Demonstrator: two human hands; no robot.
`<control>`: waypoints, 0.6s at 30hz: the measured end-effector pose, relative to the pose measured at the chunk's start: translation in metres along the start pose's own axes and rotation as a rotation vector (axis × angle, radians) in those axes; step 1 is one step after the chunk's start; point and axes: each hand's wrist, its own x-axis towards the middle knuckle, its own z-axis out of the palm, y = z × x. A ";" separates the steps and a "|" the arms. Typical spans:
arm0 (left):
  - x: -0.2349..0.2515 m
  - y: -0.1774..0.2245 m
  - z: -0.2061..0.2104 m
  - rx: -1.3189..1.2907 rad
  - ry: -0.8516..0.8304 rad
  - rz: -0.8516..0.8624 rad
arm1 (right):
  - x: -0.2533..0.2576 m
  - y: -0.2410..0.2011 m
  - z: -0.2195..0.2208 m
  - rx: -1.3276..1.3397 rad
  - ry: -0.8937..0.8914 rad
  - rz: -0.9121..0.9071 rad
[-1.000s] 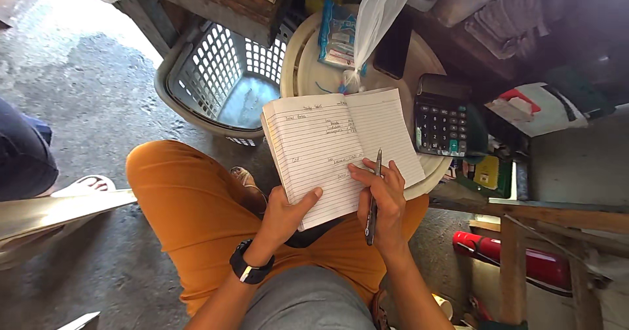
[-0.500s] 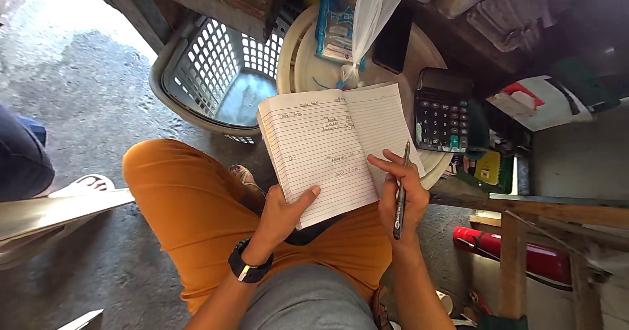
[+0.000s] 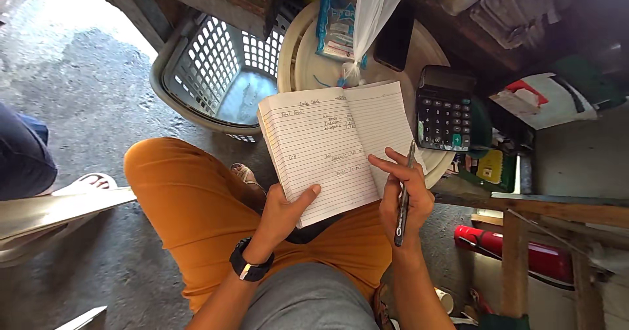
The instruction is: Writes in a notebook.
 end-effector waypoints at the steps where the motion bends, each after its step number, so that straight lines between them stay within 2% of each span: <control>1: 0.000 -0.002 -0.001 -0.004 -0.005 0.009 | 0.001 -0.002 -0.001 -0.003 0.010 -0.020; 14: 0.000 0.001 0.000 0.009 0.007 -0.018 | 0.002 -0.009 0.002 -0.007 0.046 -0.079; 16: 0.000 0.000 0.001 0.024 0.011 -0.012 | -0.002 -0.003 0.007 -0.049 -0.010 -0.068; 18: 0.001 0.000 0.002 0.025 0.015 -0.015 | -0.006 0.004 0.014 -0.106 -0.137 -0.039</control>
